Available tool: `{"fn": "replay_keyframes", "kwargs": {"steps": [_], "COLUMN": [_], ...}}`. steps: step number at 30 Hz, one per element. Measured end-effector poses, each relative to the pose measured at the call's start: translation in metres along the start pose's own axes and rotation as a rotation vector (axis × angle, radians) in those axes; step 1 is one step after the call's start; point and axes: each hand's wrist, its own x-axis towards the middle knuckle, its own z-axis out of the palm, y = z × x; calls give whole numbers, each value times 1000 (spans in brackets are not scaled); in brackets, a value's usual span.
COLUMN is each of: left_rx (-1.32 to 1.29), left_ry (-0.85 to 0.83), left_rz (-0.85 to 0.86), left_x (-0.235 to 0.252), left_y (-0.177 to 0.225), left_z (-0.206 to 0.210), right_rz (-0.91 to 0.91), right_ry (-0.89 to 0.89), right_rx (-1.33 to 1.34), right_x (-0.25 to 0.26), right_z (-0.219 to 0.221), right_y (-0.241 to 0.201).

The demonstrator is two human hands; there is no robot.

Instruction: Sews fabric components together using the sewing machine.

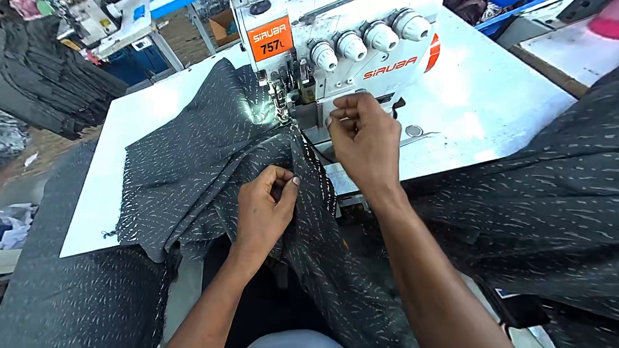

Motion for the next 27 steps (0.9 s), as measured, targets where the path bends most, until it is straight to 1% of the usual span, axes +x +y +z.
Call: {"fn": "replay_keyframes", "kwargs": {"steps": [2, 4, 6, 8, 11, 12, 13, 16, 18, 20, 21, 23, 24, 25, 27], "left_rx": [-14, -34, -45, -28, 44, 74, 95, 124, 164, 221, 250, 291, 308, 323, 335], "left_ry": [14, 11, 2, -6, -83, -100, -81, 54, 131, 163, 145, 99, 79, 60, 32], "left_rz": [30, 49, 64, 109, 178, 212, 250, 325, 347, 386, 391, 388, 383, 377, 356], "left_x": [1, 1, 0, 2, 6, 8, 12, 32, 52, 72, 79, 87, 89, 90, 92], "left_y": [0, 2, 5, 7, 9, 11, 14, 18, 19, 14, 11, 4, 3, 2, 2], "left_z": [1, 2, 4, 4, -2, -5, -9, -23, -30, -33, -33, -33, -34, -34, -34], "right_rz": [-32, 25, 78, 73, 101, 116, 118, 54, 51, 96, 147, 299, 364, 395, 368], "right_ry": [12, -128, -301, -403, -491, -499, -479, -421, -415, -395, -403, -424, -419, -410, -390], "right_rx": [102, 279, 323, 282, 381, 380, 338, 156, 122, 236, 368, 723, 818, 830, 719], "right_x": [-20, -28, -27, -22, -16, -14, -12, -14, -19, -22, -24, -28, -30, -31, -35], "right_z": [1, -1, 0, 0, -2, -3, -2, 0, -1, -1, -1, -1, 0, 1, 1], "right_y": [0, -4, -1, 3, 2, 0, -3, -7, -9, -6, -4, 1, 3, 4, 4]}}
